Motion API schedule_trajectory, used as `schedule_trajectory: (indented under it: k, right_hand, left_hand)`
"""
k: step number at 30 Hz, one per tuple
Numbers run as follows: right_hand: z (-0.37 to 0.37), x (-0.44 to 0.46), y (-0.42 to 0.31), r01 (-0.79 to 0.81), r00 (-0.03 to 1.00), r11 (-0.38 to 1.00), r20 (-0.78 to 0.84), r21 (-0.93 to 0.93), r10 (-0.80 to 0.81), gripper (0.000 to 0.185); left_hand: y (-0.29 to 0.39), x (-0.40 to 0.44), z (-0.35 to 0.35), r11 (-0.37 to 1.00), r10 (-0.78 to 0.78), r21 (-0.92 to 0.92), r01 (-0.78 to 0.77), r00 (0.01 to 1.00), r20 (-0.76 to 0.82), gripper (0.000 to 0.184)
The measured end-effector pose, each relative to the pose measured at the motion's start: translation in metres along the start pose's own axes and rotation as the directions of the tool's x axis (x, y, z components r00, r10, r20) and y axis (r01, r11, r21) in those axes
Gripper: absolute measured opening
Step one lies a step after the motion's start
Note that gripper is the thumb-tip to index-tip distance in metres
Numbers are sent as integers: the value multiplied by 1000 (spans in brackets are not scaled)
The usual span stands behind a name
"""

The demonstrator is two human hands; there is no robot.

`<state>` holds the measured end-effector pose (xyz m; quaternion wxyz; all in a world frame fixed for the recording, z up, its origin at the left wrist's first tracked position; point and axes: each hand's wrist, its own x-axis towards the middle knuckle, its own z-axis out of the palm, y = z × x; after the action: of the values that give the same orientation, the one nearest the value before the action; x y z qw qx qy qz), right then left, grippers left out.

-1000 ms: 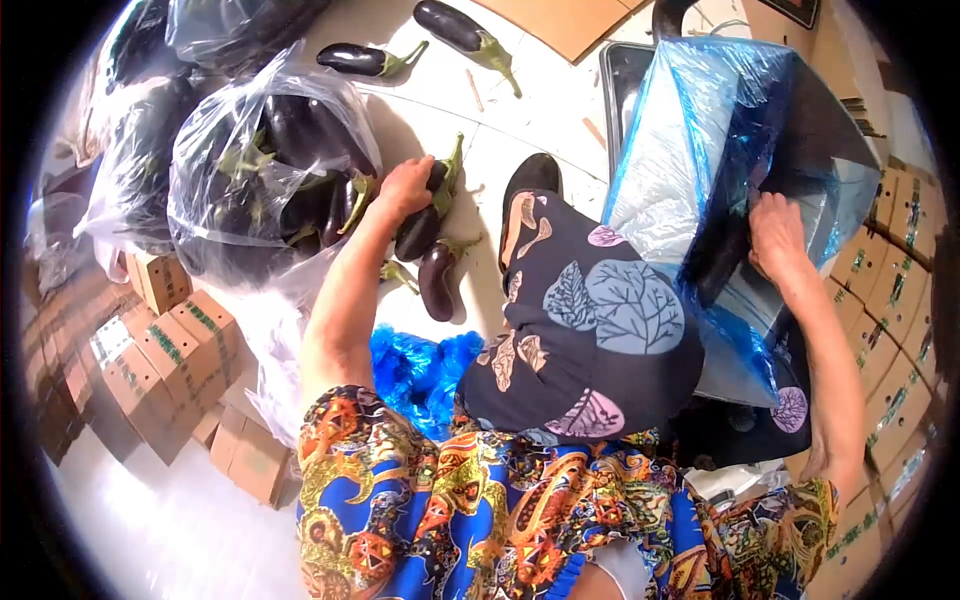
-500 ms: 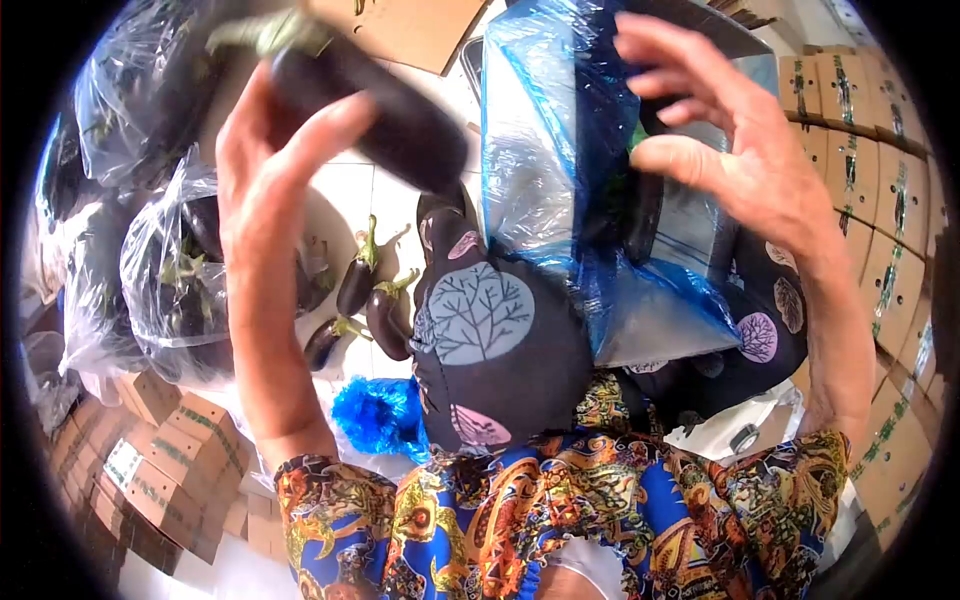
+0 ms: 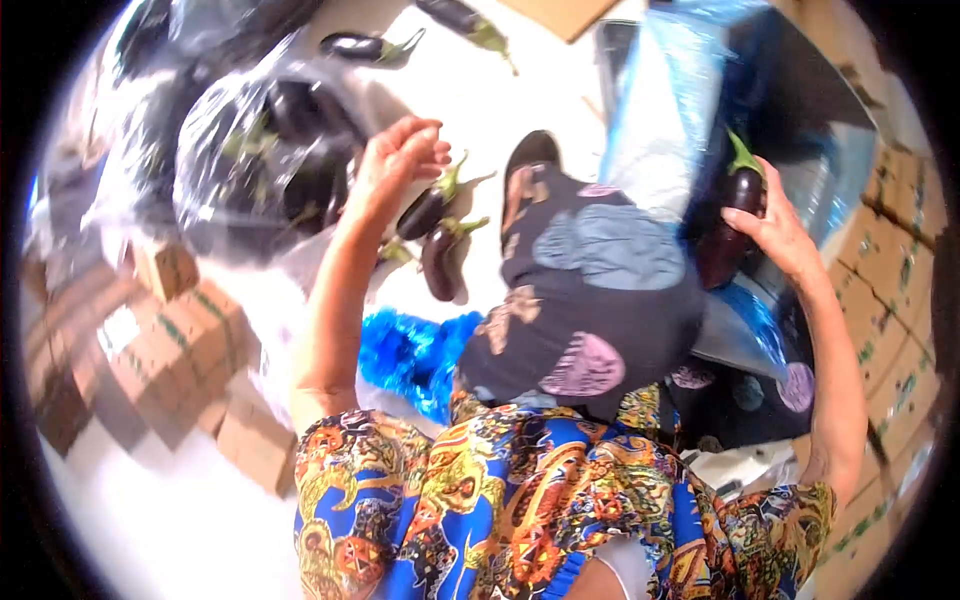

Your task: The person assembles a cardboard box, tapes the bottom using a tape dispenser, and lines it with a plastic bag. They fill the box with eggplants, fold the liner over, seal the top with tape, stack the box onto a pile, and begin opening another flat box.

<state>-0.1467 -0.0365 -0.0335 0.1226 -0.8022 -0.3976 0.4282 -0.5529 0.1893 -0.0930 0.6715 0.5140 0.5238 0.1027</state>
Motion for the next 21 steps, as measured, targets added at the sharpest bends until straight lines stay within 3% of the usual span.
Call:
schedule_trajectory:
  k: [2,5,6,7,10,12,16,18,20,21]
  right_hand:
    - [10,10,1,-59,998,980,5,-192,61,91]
    - [11,14,-24,-89,990,858,49,-506,131,88]
    - [10,13,-31,-71,989,847,72,-527,127,89]
    - [9,10,-30,-37,992,877,91,-480,91,89]
    - [2,12,-17,66,991,906,135,-418,-9,90]
    - [-4,12,-7,97,990,914,132,-393,-49,91]
    - [1,11,-1,50,998,919,52,-392,-32,91]
    - [-1,7,-13,-46,994,932,76,-359,78,95]
    - [2,10,-7,-32,996,945,72,-326,59,94]
    - [1,11,-9,-41,994,950,88,-310,72,95]
  left_hand:
    - [-83,-14,-40,994,-77,70,85,991,-108,40]
    - [-178,-44,-63,870,13,480,115,967,-255,43]
    - [-186,-57,-60,812,32,566,143,957,-287,43]
    - [-194,-65,-50,682,184,718,141,917,-354,46]
    - [-179,-52,-20,576,449,811,-104,869,-207,62]
    - [-167,-24,5,455,486,881,-130,865,-123,68]
    - [-177,30,22,243,221,967,-71,975,16,60]
    - [-153,37,22,330,273,940,-84,962,-10,53]
    - [-121,49,3,625,376,757,-192,924,-76,44]
    - [-73,38,11,770,377,590,-244,920,-111,40]
